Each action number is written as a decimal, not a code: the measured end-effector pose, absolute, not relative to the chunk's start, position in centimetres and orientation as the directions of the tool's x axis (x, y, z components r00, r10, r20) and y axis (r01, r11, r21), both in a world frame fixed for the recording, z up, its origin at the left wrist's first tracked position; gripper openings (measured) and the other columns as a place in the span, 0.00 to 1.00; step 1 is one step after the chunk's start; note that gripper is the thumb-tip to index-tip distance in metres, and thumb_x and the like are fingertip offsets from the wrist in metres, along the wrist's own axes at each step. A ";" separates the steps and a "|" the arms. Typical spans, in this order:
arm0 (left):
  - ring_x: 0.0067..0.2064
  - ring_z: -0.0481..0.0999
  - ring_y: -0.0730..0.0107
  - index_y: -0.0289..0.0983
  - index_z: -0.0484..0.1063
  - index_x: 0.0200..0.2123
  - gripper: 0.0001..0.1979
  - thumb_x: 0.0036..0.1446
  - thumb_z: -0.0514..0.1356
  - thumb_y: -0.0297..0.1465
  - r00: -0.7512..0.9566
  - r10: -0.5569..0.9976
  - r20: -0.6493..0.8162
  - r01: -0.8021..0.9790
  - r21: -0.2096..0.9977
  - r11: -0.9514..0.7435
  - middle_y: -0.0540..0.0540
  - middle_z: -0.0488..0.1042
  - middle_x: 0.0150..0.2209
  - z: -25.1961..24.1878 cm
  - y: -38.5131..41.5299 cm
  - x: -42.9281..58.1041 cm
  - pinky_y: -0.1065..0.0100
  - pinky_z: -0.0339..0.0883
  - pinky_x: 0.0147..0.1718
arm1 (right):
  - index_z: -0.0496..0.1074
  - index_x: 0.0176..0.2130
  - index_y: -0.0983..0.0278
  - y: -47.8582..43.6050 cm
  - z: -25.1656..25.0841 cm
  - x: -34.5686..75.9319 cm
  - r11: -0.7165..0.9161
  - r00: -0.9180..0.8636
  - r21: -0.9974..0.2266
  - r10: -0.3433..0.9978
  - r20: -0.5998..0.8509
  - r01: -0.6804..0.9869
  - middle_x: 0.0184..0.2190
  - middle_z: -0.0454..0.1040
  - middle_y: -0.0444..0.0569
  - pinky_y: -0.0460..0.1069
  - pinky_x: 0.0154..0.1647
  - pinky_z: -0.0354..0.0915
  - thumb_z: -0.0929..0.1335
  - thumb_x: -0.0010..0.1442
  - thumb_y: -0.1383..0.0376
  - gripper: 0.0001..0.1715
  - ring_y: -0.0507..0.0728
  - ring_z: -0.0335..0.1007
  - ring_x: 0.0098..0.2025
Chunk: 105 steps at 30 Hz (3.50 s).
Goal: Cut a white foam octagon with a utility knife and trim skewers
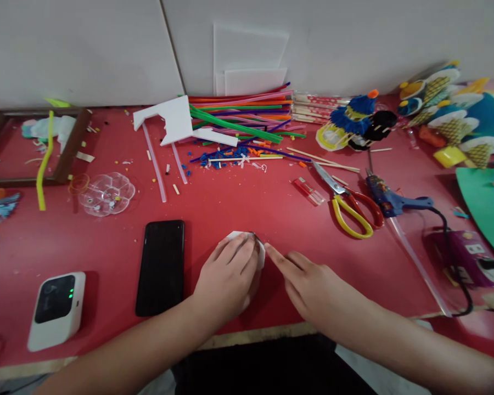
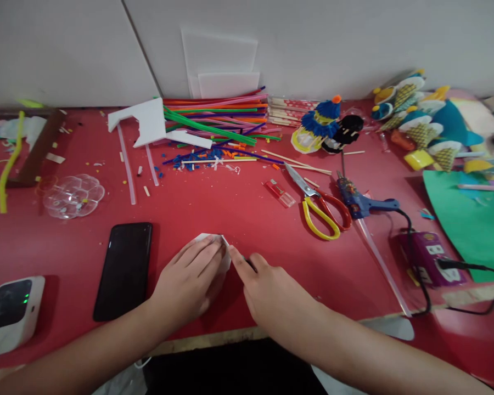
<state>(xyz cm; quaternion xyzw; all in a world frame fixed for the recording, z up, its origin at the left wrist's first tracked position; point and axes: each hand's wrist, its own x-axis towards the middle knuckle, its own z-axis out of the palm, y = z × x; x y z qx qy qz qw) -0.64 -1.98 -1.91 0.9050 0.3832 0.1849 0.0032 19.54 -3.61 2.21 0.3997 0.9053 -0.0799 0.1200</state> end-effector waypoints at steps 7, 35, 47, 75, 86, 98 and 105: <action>0.59 0.73 0.53 0.26 0.68 0.58 0.22 0.61 0.57 0.29 0.641 0.696 0.323 0.686 0.165 -0.708 0.36 0.77 0.55 -2.0 -2.0 -0.6 0.55 0.68 0.59 | 0.70 0.62 0.66 -3.8 1.6 20.6 0.607 -0.638 -0.199 0.739 -0.216 0.770 0.55 0.75 0.60 0.46 0.18 0.62 0.61 0.54 0.76 0.37 0.57 0.70 0.34; 0.57 0.75 0.54 0.27 0.72 0.55 0.20 0.63 0.54 0.30 0.641 0.700 0.315 0.686 0.173 -0.707 0.37 0.78 0.55 -1.1 -1.6 -0.5 0.55 0.72 0.57 | 0.54 0.71 0.60 -6.1 1.8 22.2 0.348 -0.509 -0.466 0.814 -0.280 0.813 0.50 0.76 0.58 0.54 0.39 0.75 0.60 0.61 0.72 0.41 0.60 0.76 0.43; 0.59 0.74 0.54 0.30 0.70 0.57 0.20 0.64 0.54 0.30 0.640 0.718 0.275 0.676 0.244 -0.696 0.37 0.77 0.55 -1.0 -1.6 -0.6 0.53 0.69 0.59 | 0.58 0.69 0.59 -7.8 1.7 23.2 0.158 -0.410 -0.591 0.854 -0.320 0.791 0.41 0.77 0.52 0.51 0.37 0.74 0.60 0.62 0.73 0.38 0.55 0.77 0.33; 0.47 0.81 0.61 0.37 0.77 0.47 0.17 0.60 0.63 0.41 0.494 0.869 0.006 0.398 0.888 -0.232 0.42 0.82 0.47 3.1 8.5 -2.1 0.58 0.75 0.49 | 0.69 0.41 0.61 5.6 5.4 21.5 -0.122 -0.497 -0.828 0.748 -0.439 0.548 0.19 0.70 0.38 0.45 0.23 0.61 0.67 0.57 0.64 0.10 0.51 0.68 0.22; 0.57 0.75 0.53 0.38 0.78 0.52 0.15 0.63 0.58 0.29 0.504 0.846 0.173 0.675 0.533 -0.510 0.41 0.79 0.53 2.3 14.0 -1.6 0.46 0.63 0.60 | 0.70 0.46 0.64 6.1 2.7 23.8 -0.331 -0.295 -0.933 0.885 -0.359 0.141 0.22 0.70 0.38 0.46 0.19 0.60 0.70 0.52 0.63 0.21 0.49 0.65 0.18; 0.55 0.73 0.50 0.37 0.68 0.60 0.40 0.44 0.75 0.38 0.775 0.602 -0.192 0.626 0.367 -0.688 0.39 0.73 0.56 3.6 6.3 1.1 0.60 0.71 0.47 | 0.69 0.45 0.62 6.2 1.5 24.4 -0.233 -0.173 -0.968 0.961 -0.216 -0.090 0.23 0.68 0.37 0.48 0.20 0.58 0.69 0.54 0.65 0.16 0.48 0.63 0.18; 0.50 0.72 0.54 0.37 0.74 0.53 0.34 0.42 0.76 0.37 0.739 0.610 -0.287 0.659 0.498 -0.563 0.41 0.72 0.48 2.8 6.9 0.2 0.61 0.67 0.47 | 0.72 0.41 0.62 6.5 1.1 24.2 -0.182 -0.136 -0.967 0.978 -0.159 -0.179 0.22 0.69 0.39 0.48 0.18 0.59 0.69 0.52 0.66 0.14 0.49 0.63 0.17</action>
